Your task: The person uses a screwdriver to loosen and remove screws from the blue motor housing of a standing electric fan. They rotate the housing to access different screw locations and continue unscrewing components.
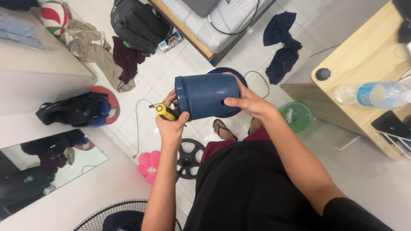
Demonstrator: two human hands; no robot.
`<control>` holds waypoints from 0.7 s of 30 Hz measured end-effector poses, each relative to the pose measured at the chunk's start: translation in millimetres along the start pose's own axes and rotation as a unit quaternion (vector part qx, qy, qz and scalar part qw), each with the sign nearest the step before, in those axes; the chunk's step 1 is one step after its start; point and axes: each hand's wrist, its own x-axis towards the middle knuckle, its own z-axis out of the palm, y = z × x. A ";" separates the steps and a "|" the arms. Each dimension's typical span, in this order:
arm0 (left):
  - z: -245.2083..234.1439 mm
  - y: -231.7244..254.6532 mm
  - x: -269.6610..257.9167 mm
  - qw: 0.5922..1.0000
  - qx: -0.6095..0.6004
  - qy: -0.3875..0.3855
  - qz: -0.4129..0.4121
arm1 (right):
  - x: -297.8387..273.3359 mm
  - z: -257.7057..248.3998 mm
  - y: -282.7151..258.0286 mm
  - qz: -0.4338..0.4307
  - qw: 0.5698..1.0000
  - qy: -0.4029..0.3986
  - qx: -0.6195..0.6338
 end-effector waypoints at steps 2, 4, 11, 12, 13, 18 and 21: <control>-1.0 -3.2 -0.3 1.000 0.000 -0.007 0.010 | 0.7 -2.0 -1.1 0.002 1.000 -0.003 0.005; 1.2 -7.1 0.8 1.000 -0.006 -0.004 0.004 | 0.7 -6.5 -4.9 0.004 1.000 -0.008 -0.003; 7.1 -10.8 3.1 1.000 -0.015 0.010 0.013 | 4.4 -3.1 -11.9 -0.009 1.000 0.013 -0.008; 8.0 -9.6 3.9 0.999 -0.029 0.014 0.003 | 4.8 0.6 -11.9 -0.005 1.000 0.026 0.002; 7.9 -8.3 2.4 1.000 -0.022 0.015 0.000 | 3.7 5.0 -11.0 0.001 0.999 0.037 0.014; 9.6 -4.3 -1.3 1.000 -0.001 0.014 -0.003 | -2.7 14.0 -12.1 0.000 0.999 0.048 0.005; 10.9 -1.8 1.9 1.000 -0.001 0.017 -0.011 | -3.5 15.2 -13.5 -0.001 0.999 0.051 0.006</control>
